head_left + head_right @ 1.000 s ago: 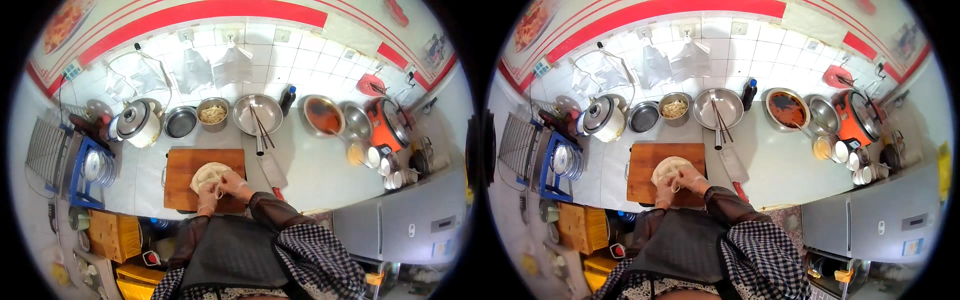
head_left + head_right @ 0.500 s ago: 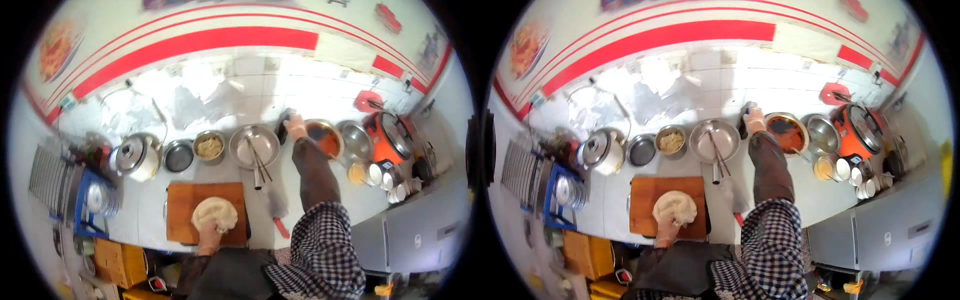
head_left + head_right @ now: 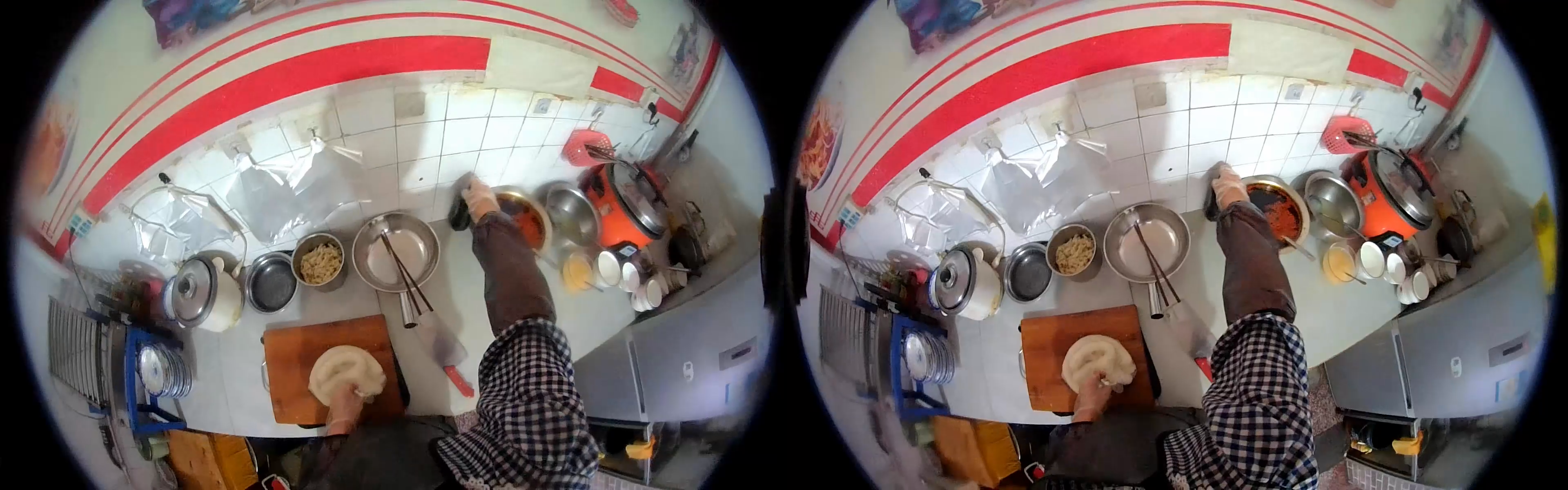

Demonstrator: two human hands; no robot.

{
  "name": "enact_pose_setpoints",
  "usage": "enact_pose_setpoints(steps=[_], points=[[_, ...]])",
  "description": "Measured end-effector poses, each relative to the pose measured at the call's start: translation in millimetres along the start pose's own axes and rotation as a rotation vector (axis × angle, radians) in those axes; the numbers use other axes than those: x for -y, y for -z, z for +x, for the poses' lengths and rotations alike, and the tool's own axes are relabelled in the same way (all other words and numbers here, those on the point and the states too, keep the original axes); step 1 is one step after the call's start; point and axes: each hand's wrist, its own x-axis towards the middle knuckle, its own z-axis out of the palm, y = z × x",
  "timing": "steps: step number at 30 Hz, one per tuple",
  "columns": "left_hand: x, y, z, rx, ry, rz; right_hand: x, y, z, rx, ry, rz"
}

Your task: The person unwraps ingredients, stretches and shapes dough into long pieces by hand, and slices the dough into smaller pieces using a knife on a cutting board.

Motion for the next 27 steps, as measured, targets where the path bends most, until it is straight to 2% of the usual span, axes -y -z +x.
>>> enact_pose_setpoints(steps=[1,3,4,6,9,11,12,15,16,18,19,21,22,24,25,26,27], points=[[-5,5,-1,0.001,0.009,0.002,5,22,-13,0.004,0.006,0.005],[-17,16,-6,0.112,0.114,-0.123,27,66,-46,-0.240,-0.437,0.763],[-4,8,-2,0.114,0.115,-0.120,37,63,-54,-0.237,-0.439,0.764],[32,-17,14,0.028,-0.015,-0.154,57,51,-74,-0.087,-0.430,0.829],[43,-26,17,0.041,0.044,-0.231,111,-42,-110,0.080,-0.241,0.857],[27,-13,13,0.077,0.035,-0.217,135,-138,-106,0.202,-0.021,1.053],[21,-7,11,0.106,0.032,-0.209,147,-173,-104,0.250,0.018,1.196],[27,-6,9,0.058,-0.032,-0.136,185,-174,-104,0.217,-0.186,1.407],[25,-4,6,0.062,-0.042,-0.134,179,-159,-111,0.209,-0.194,1.406],[13,4,-4,0.047,0.032,-0.126,159,-120,-123,-0.026,0.038,0.542],[11,6,-7,0.052,0.016,-0.127,152,-117,-119,-0.033,0.025,0.534],[10,5,-9,0.021,0.007,-0.158,135,-112,-114,0.281,-0.091,0.451],[13,2,-7,0.035,-0.014,-0.155,128,-110,-118,0.278,-0.116,0.444],[21,-4,-4,0.007,-0.068,-0.200,115,-109,-128,0.105,-0.178,0.342],[24,-6,-3,-0.010,-0.090,-0.223,104,-118,-126,0.191,-0.117,0.339],[24,-8,-2,-0.005,-0.102,-0.221,101,-120,-128,0.187,-0.130,0.337],[24,-9,-2,-0.036,-0.112,-0.199,103,-124,-132,0.204,-0.500,1.247]])
